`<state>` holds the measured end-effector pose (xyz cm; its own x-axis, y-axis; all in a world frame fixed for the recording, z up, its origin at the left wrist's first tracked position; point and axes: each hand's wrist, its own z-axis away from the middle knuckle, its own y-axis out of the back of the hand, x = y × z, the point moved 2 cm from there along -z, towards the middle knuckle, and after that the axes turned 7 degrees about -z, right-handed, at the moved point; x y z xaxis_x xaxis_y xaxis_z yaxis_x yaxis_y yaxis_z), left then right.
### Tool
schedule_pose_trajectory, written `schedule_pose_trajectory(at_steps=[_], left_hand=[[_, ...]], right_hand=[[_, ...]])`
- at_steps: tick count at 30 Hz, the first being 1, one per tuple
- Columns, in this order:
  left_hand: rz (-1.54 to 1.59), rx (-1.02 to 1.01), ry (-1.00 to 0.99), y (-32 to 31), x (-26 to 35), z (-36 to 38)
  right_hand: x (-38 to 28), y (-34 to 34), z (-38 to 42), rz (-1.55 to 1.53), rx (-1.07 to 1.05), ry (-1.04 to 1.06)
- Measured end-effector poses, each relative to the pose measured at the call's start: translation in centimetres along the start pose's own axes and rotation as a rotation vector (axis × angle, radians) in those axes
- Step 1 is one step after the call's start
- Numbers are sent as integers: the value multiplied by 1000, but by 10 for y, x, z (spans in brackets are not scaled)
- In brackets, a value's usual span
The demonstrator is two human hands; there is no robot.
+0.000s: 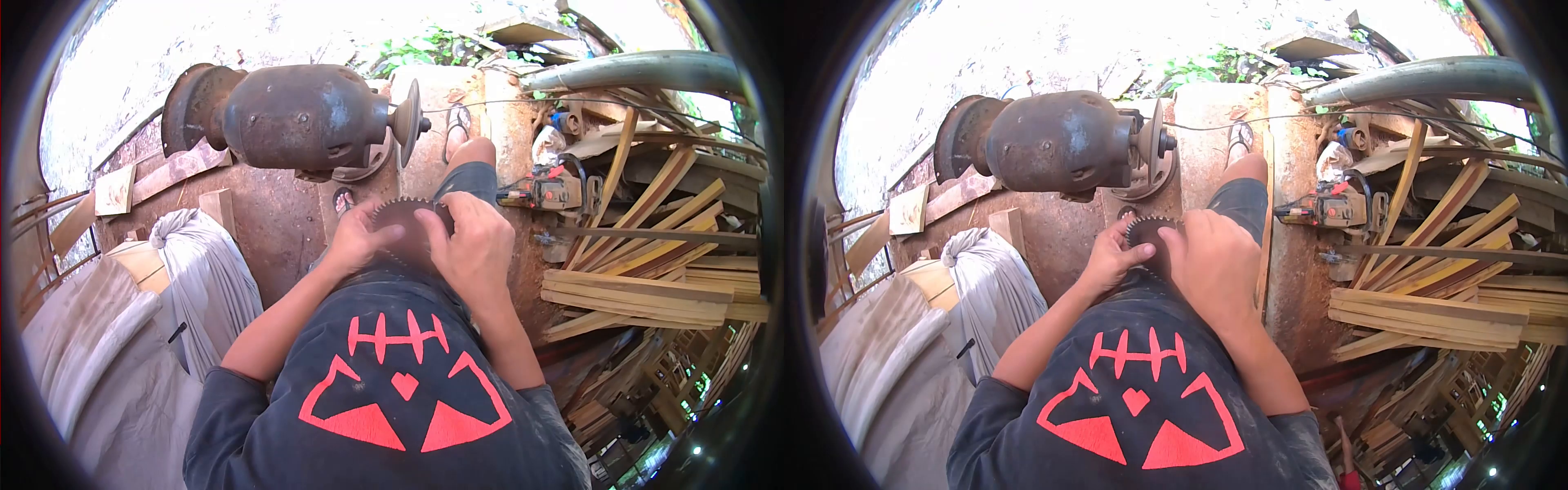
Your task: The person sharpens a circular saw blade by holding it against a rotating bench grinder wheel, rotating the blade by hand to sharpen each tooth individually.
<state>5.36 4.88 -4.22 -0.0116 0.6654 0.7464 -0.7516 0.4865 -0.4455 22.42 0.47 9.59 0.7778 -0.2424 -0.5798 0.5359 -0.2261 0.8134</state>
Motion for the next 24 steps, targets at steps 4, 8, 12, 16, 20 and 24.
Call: schedule_pose_trajectory(at_steps=[4, 8, 12, 16, 20, 24], left_hand=[[-68, 56, 36, -1, 15, 7], [-99, 105, 69, 2, 16, 9], [-92, 139, 73, 2, 13, 10], [-71, 153, 92, 0, 19, 9], [-43, 230, 95, -9, 29, 11], [-132, 243, 84, -7, 25, 6]], right_hand=[[13, -3, -6, -139, 36, -169], [41, -16, -4, -207, 12, -421], [56, -32, -7, -271, -26, -448], [54, -36, -17, -332, -53, -447], [55, -37, -22, -341, -78, -437], [58, -38, -27, -359, -62, -423]])
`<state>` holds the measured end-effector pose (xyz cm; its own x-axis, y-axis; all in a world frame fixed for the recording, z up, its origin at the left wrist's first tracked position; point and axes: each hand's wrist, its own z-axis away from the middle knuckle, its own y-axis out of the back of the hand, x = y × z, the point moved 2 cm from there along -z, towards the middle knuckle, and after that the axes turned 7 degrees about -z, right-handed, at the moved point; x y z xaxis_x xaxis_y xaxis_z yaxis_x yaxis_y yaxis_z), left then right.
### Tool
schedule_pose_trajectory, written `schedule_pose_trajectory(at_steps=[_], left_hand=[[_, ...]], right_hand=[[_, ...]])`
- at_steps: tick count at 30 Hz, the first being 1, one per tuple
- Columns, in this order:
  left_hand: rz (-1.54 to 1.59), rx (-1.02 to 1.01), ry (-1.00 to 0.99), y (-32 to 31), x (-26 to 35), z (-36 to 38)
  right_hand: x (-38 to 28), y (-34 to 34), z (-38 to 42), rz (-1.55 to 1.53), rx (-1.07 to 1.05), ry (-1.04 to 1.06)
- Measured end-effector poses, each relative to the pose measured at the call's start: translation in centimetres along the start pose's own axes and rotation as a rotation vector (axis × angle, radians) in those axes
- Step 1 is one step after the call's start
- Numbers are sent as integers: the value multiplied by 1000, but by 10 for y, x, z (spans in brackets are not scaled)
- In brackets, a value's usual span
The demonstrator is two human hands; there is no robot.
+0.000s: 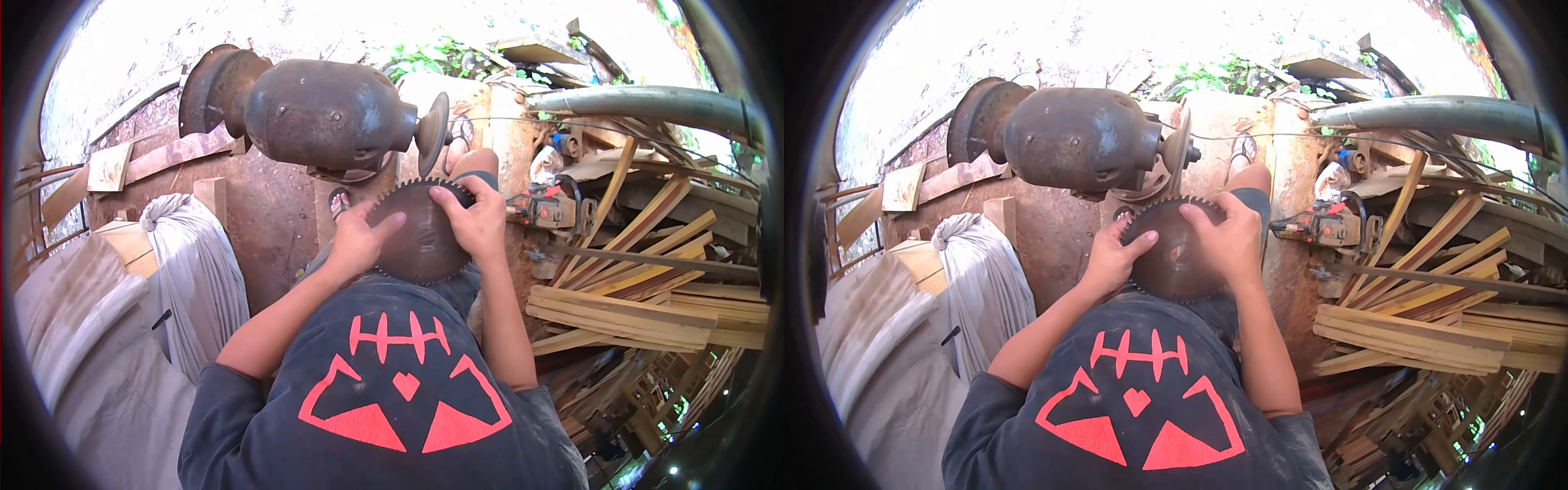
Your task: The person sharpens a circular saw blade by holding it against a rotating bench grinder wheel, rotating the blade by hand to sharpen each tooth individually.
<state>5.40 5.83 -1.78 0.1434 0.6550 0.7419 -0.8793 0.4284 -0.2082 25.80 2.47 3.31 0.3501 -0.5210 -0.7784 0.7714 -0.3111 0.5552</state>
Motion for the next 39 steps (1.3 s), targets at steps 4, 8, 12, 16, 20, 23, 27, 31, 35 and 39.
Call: schedule_pose_trajectory(at_steps=[4, 8, 12, 16, 20, 23, 27, 31, 35, 39], left_hand=[[-93, 7, 5, 0, -5, -9], [-192, 46, -3, 1, 1, -7], [-194, 42, -3, 0, 5, -6], [-193, 38, 18, 2, 6, -8], [-223, 43, 16, 1, 8, -7], [-234, 57, 5, 0, 14, -6], [-189, 47, 5, 0, 9, -8], [-184, 46, 20, -1, 11, -6], [-107, 47, 31, -2, 10, -5], [-84, 29, 30, -1, 6, -6]], right_hand=[[-2, 2, -6, 6, -1, 8], [5, -1, -6, 27, 27, 36], [10, -3, -5, -27, 19, 19], [7, -2, -3, -20, 17, 7], [10, -4, -6, -15, 30, 36], [11, -3, -5, -3, 24, 37], [5, -2, -5, -8, 32, 40], [5, -2, -4, -20, 29, 36], [4, -2, -4, -7, 29, 55], [4, -2, -4, 1, 36, 66]])
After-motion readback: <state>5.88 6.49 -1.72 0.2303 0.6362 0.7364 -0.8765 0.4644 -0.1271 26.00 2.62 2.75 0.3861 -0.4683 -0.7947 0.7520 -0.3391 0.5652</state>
